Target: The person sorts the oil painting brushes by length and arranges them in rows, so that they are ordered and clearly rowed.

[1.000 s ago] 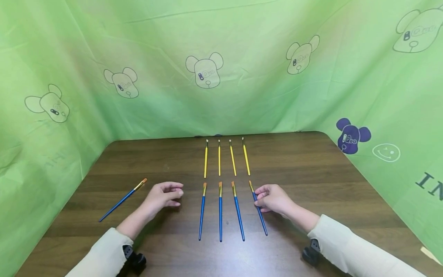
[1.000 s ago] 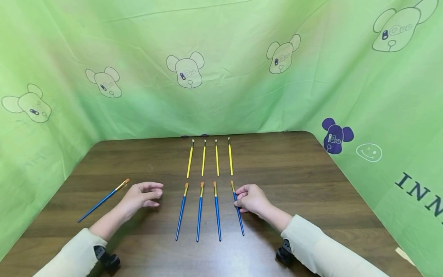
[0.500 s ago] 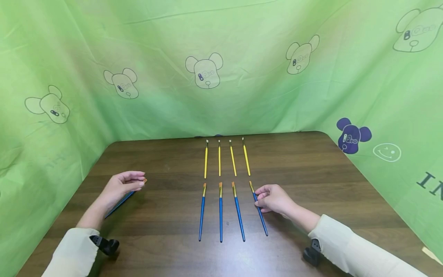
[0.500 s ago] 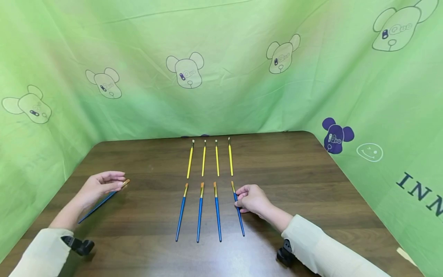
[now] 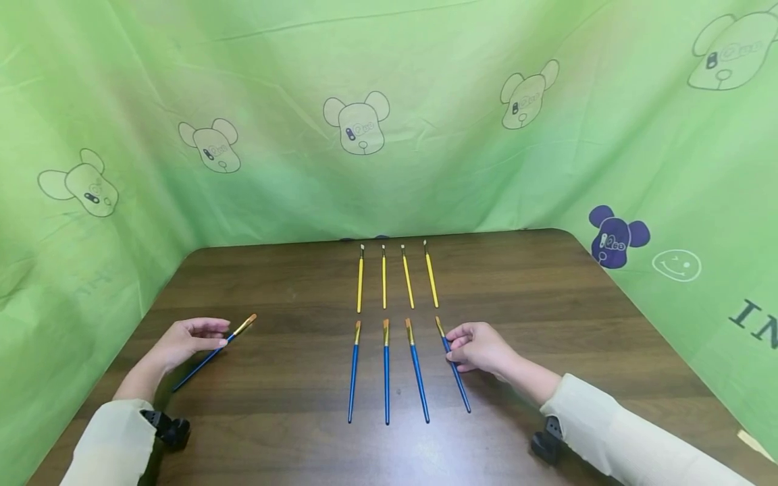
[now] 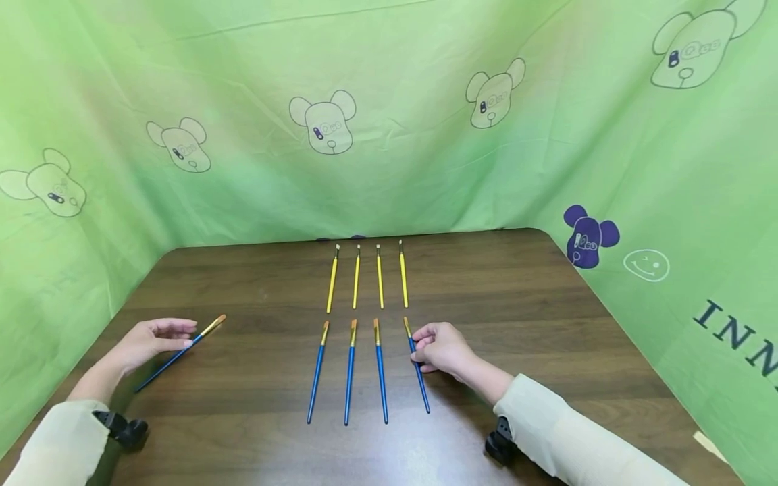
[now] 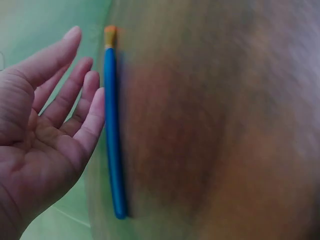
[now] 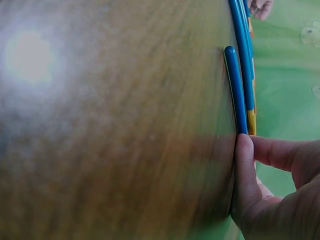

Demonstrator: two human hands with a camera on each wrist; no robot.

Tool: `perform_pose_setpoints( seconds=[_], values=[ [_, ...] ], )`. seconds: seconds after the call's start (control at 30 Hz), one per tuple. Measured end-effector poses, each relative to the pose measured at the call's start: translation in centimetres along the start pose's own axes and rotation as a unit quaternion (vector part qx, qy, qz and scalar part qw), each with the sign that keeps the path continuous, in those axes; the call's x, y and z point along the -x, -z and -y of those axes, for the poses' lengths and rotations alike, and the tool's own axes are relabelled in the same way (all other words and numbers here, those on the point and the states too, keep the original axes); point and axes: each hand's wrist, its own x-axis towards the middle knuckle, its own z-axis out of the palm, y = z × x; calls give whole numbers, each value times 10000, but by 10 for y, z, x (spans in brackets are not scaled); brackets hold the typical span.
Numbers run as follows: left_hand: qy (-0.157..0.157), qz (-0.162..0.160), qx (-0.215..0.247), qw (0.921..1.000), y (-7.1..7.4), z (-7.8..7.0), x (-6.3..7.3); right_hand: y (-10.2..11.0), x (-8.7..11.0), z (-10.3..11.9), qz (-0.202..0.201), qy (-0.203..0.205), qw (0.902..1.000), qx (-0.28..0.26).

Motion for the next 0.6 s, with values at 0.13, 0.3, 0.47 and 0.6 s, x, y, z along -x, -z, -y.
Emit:
perform_pose_setpoints(
  seconds=[0.13,0.3,0.47,0.6],
  values=[
    [146,53,-67,9999,-1,1,0,0,0,0,8,1,10000,13],
    [171,54,-105,9998,-3,1,0,0,0,-1,13,-5,10000,3],
    [77,-34,-280,9996,-8,0,1,0,0,-1,18,15,10000,-24],
    [78,-190,-464,9987,-11,0,0,1,0,-1,34,39,10000,-40]
  ],
)
